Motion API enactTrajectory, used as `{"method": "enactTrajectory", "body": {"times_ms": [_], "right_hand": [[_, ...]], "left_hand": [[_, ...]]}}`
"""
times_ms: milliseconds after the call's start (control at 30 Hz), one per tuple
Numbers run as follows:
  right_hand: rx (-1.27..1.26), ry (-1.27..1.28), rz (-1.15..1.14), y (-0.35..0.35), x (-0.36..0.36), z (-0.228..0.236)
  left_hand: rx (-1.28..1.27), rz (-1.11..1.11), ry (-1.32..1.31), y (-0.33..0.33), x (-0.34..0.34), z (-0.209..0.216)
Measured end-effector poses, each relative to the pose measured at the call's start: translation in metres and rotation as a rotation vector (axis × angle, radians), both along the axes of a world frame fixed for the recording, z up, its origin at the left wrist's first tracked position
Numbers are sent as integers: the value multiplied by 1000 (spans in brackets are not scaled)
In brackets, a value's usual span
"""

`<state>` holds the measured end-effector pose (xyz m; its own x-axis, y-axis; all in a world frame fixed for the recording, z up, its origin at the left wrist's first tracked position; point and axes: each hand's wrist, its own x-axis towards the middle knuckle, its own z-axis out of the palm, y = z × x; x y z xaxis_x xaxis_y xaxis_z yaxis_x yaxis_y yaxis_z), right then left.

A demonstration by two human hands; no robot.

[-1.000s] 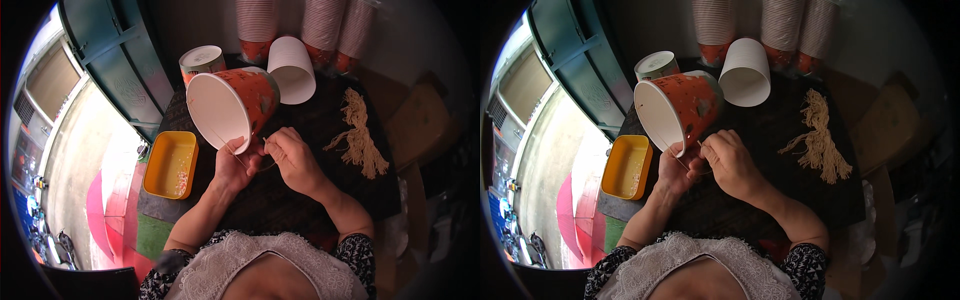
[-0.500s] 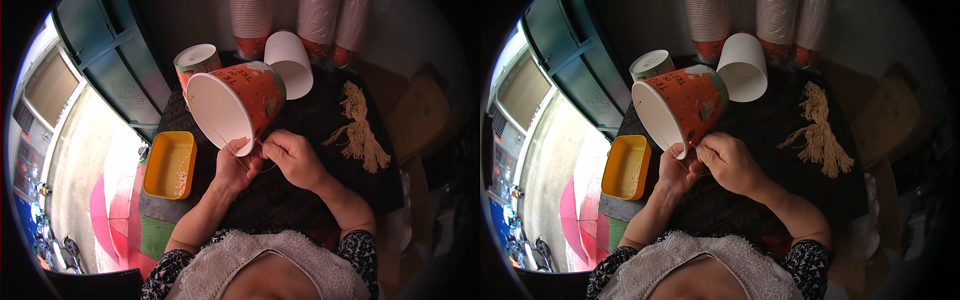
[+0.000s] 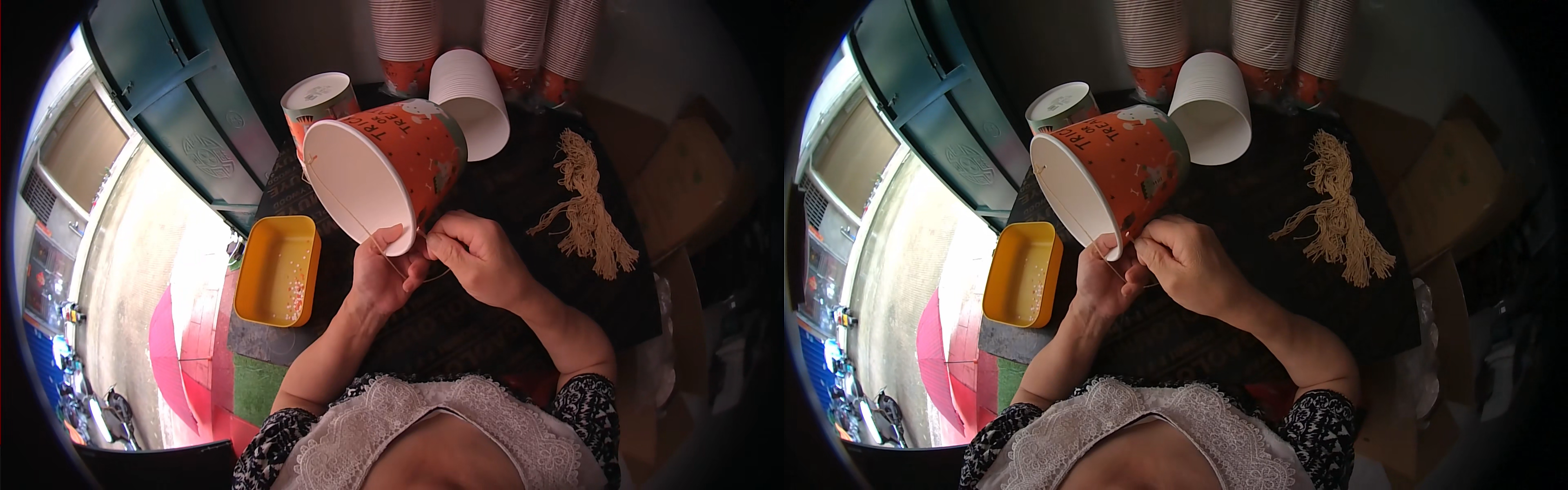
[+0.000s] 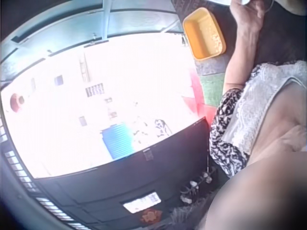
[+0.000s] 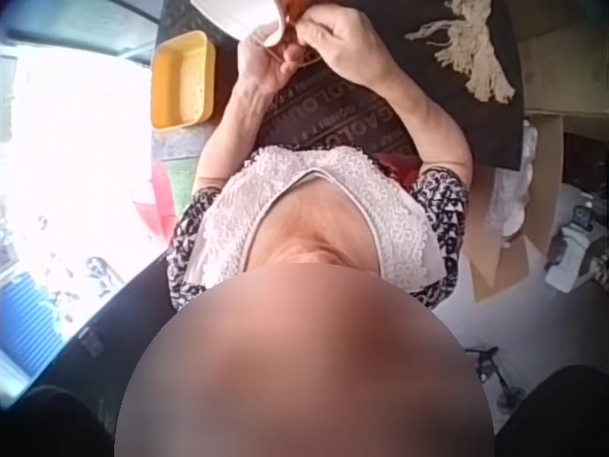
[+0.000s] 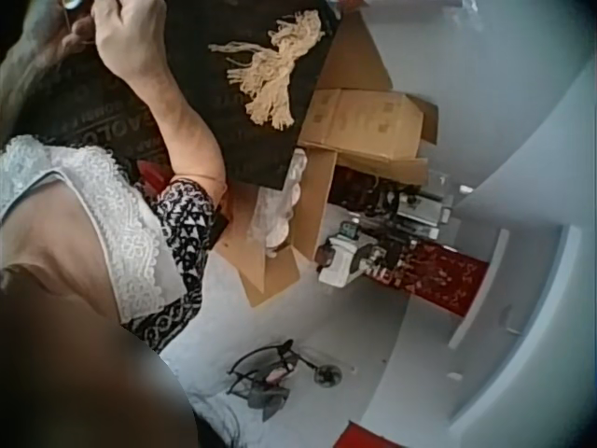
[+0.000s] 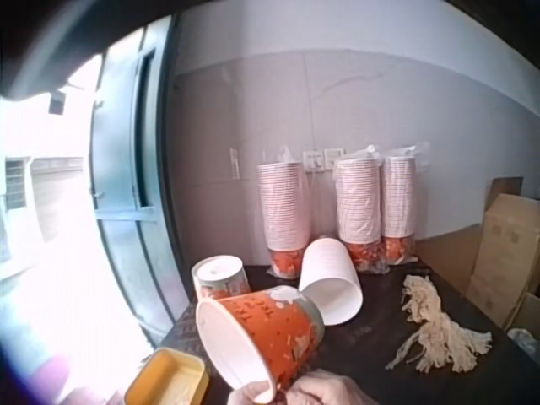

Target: Attaching string handles to decorative paper buckets by threading them through pre-punched holes.

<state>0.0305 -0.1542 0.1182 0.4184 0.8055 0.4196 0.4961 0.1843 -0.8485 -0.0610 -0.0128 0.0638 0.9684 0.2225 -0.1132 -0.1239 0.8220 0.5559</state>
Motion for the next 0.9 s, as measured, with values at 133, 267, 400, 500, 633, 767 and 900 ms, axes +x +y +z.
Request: {"method": "enactTrajectory", "body": {"times_ms": [133, 267, 400, 500, 633, 767, 900], "right_hand": [[4, 6, 1, 1, -1, 1], [8, 6, -3, 1, 0, 0], [-1, -17, -9, 1, 1, 0], [0, -7, -10, 1, 1, 0], [-12, 27, -4, 2, 2, -1], [15, 10, -29, 4, 3, -6], [91, -114, -115, 7, 8, -13]], "left_hand": [[-3, 6, 6, 0, 0, 0], [-6, -2, 2, 1, 0, -1], [-6, 4, 8, -1, 0, 2], [-3, 10, 24, -1, 1, 2], [7, 1, 22, -2, 1, 1], [41, 0, -17, 0, 3, -8], [118, 50, -21, -2, 4, -6]]}}
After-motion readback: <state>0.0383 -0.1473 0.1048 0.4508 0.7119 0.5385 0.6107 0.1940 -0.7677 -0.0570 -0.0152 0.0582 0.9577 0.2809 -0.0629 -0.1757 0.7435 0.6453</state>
